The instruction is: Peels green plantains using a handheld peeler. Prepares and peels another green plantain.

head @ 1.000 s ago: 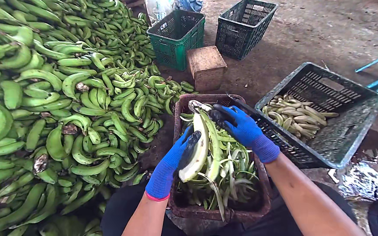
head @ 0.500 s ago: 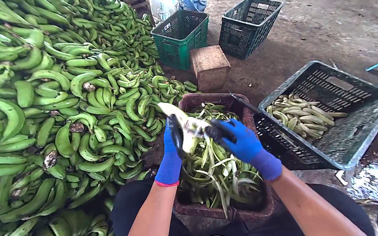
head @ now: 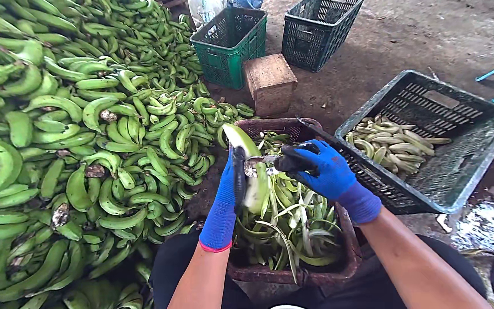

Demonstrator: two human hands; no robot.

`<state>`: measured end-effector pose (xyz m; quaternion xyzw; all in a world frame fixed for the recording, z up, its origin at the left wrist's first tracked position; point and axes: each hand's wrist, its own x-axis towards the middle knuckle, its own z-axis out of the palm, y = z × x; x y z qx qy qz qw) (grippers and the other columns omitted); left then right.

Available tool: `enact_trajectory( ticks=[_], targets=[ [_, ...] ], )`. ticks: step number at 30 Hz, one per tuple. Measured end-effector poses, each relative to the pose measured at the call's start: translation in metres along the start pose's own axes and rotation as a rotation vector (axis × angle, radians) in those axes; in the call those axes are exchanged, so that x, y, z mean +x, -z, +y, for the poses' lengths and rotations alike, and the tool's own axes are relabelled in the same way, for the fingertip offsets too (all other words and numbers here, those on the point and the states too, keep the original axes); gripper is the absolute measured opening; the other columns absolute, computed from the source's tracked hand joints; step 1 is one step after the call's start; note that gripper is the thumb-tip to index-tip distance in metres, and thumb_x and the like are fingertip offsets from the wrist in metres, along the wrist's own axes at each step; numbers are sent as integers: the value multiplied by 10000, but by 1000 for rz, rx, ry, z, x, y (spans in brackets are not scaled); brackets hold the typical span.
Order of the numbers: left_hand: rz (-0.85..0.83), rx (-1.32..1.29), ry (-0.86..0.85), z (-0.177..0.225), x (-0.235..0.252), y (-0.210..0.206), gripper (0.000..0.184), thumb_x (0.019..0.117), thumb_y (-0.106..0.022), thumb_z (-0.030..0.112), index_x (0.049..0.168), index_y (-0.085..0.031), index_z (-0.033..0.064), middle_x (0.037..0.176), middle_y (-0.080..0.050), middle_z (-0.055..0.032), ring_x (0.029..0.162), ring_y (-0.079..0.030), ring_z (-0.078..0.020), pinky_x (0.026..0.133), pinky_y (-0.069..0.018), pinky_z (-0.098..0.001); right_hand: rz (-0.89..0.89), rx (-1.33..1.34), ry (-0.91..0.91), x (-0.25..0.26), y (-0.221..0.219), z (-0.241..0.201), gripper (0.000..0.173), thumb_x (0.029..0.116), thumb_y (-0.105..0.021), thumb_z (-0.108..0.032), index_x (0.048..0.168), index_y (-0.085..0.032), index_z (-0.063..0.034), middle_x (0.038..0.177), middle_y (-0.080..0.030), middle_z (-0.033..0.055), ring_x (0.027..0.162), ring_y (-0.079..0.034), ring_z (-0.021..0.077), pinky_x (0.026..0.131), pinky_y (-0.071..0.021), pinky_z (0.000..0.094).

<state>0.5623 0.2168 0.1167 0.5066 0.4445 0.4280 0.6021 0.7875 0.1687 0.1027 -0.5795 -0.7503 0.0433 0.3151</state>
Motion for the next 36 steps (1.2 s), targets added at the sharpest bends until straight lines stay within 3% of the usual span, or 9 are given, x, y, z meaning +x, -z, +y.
enact_trajectory(
  ticks=[4,8,10,13,18,28,31,34,36],
  targets=[
    [-297,317,19,-7,-3,5,501,1106,-289,275,1551,-352,56,1329,-593,-147,1131,-601,-127,992,-490,-321,-145,104,-221,9,1,9,475,1002,-591,-202,1475,-566,-170,1291,-636,206,1149,-630,404,938,-497,633],
    [-455,370,106,-8,-9,0,511,1097,-336,216,1563,-327,8,1458,-515,-214,1299,-534,-198,1112,-404,-355,-195,190,-466,15,1,18,447,1113,-374,-398,1421,-597,-163,1201,-702,196,1086,-675,386,922,-484,665],
    [-257,178,148,-16,-2,3,473,1107,-347,221,1552,-364,62,1370,-583,-164,1173,-597,-168,1011,-476,-337,-194,167,-392,11,-3,9,416,1076,-488,-346,1439,-587,-167,1259,-686,170,1142,-663,360,966,-491,647],
    [-19,-467,195,-26,12,16,359,1106,-330,349,1146,-609,129,848,-668,-12,706,-651,-75,614,-564,-240,-94,34,-18,-8,-22,-10,532,887,-696,-371,1370,-663,-150,1179,-688,201,1058,-669,402,862,-539,610],
    [-48,-928,181,-31,24,29,484,1056,-318,537,1020,-597,142,794,-635,-19,655,-654,-109,562,-571,-260,111,-113,260,-18,-33,-20,386,885,-663,-425,1203,-771,-237,1081,-710,177,948,-686,369,769,-542,529],
    [28,-307,29,-23,6,-1,373,1108,-328,374,1224,-587,131,893,-654,9,762,-645,-50,673,-561,-230,-122,-33,-156,-6,-16,-23,496,934,-645,-334,1401,-642,-167,1163,-679,208,1036,-668,416,819,-535,606],
    [-76,74,54,-14,1,-4,411,1117,-311,299,1397,-523,85,1009,-652,-52,819,-624,-74,752,-547,-265,-241,70,-400,7,-9,-17,431,1059,-512,-292,1470,-560,-174,1275,-661,202,1124,-660,403,923,-505,656],
    [-272,241,93,-8,-6,-6,458,1089,-369,260,1496,-454,68,1162,-650,-130,913,-639,-143,840,-538,-333,-358,200,-652,17,-6,7,416,1124,-371,-345,1271,-641,-66,911,-675,166,727,-637,268,686,-529,489],
    [-266,211,157,-8,-5,-5,446,1097,-385,267,1497,-457,83,1179,-648,-138,910,-639,-162,834,-534,-343,-396,234,-706,19,-3,12,410,1128,-365,-290,1237,-645,-11,886,-650,206,717,-606,303,701,-500,511]
  ],
)
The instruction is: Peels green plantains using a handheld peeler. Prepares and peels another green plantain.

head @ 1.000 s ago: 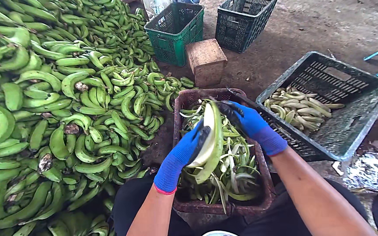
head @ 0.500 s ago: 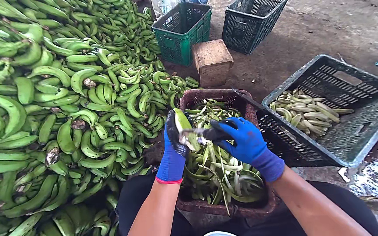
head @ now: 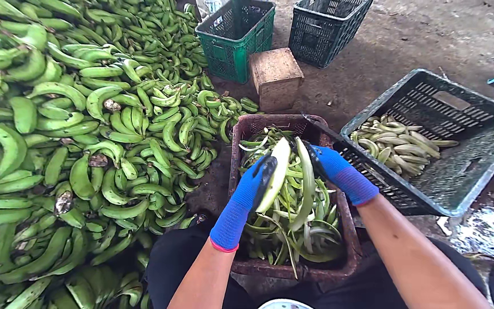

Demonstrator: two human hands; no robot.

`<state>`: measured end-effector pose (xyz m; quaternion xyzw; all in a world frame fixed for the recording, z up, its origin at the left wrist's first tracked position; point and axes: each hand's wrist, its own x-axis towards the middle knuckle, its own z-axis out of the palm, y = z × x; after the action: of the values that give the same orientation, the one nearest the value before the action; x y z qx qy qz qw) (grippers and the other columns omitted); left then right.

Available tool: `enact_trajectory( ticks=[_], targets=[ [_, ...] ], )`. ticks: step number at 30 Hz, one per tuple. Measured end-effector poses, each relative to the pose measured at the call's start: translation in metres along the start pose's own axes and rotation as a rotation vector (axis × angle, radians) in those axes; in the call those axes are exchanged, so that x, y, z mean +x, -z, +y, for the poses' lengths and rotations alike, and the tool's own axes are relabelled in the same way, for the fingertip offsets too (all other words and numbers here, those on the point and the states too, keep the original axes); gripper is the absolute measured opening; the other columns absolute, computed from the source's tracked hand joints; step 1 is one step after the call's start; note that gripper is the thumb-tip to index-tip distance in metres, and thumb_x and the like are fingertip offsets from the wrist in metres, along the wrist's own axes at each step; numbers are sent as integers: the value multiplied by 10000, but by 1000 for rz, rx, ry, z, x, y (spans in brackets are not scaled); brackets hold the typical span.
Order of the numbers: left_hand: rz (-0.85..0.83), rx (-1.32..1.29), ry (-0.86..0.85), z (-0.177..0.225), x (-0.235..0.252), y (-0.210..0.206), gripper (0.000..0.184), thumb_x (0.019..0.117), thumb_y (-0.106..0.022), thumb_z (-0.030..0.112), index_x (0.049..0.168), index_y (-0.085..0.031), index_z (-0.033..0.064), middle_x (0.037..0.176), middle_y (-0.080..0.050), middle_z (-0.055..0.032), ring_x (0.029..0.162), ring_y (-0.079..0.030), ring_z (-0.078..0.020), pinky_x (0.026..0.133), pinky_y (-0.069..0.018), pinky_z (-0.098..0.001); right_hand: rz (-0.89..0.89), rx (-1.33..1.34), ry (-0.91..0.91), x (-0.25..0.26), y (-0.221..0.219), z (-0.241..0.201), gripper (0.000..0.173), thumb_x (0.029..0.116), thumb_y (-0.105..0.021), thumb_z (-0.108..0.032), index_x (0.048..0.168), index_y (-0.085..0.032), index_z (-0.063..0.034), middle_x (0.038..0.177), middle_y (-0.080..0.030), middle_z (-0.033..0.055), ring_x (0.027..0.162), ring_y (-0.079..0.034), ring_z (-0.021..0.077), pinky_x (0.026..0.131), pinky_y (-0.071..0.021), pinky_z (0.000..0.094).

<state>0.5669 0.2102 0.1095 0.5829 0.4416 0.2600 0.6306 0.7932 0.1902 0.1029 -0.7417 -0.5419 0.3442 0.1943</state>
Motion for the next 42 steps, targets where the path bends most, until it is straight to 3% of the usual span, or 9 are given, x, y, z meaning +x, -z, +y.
enact_trajectory(
  ticks=[5,10,17,19,23,26,34,38,42],
  targets=[
    [213,-260,-8,-23,11,26,376,1095,-410,322,1384,-548,124,1051,-656,-48,837,-622,-88,747,-541,-280,87,-109,446,-26,-16,2,494,987,-621,-349,1452,-590,-186,1240,-690,156,1109,-674,340,938,-517,615],
    [252,-653,-88,-23,4,35,315,1095,-373,329,1183,-599,128,907,-676,-15,779,-675,-93,690,-587,-264,283,-355,950,-36,-28,12,515,881,-597,-526,1248,-750,-200,1029,-726,155,919,-698,349,737,-557,515],
    [107,-214,-141,-6,-17,19,431,1086,-323,206,1470,-470,78,1198,-642,-19,995,-616,-20,887,-517,-214,157,-122,300,-21,-12,-7,416,1055,-542,-289,1452,-581,-174,1289,-663,194,1172,-643,393,975,-485,656],
    [67,-250,-136,-4,-16,21,443,1074,-294,195,1463,-473,82,1043,-676,-21,837,-648,-54,768,-552,-222,195,-78,214,-9,-2,3,424,1097,-455,-331,1467,-557,-150,1332,-652,196,1221,-627,389,1021,-447,668],
    [273,-631,-148,-13,-2,33,369,1109,-296,261,1180,-606,74,849,-684,-45,714,-674,-115,644,-591,-268,63,-81,540,-25,0,20,461,956,-624,-288,1394,-638,-145,1217,-693,141,1088,-676,295,932,-539,557],
    [327,-610,-97,-10,-3,31,364,1114,-329,321,1199,-610,104,870,-678,-22,733,-666,-82,654,-580,-248,-60,-189,748,-38,-16,9,492,901,-651,-377,1339,-690,-155,1142,-715,169,1016,-696,351,847,-550,582],
    [196,-195,-143,-6,-19,22,412,1104,-298,181,1439,-515,78,1160,-666,-34,940,-640,-24,848,-531,-197,243,-116,393,-2,11,7,435,1026,-600,-223,1458,-583,-177,1263,-636,215,1128,-627,401,918,-494,646],
    [327,-110,-164,-13,-7,20,414,1105,-315,189,1460,-507,94,1167,-662,-72,924,-637,-55,832,-534,-233,234,267,231,-6,5,5,484,1071,-432,-467,1470,-548,-218,1345,-651,83,1147,-643,198,964,-514,485],
    [270,-84,-143,-16,4,-9,471,1108,-320,164,1571,-337,81,1411,-550,-180,1162,-607,-204,972,-514,-387,153,161,262,-21,-24,-14,677,894,-743,-254,1515,-485,-173,1184,-696,168,994,-690,291,862,-564,531]
  ],
)
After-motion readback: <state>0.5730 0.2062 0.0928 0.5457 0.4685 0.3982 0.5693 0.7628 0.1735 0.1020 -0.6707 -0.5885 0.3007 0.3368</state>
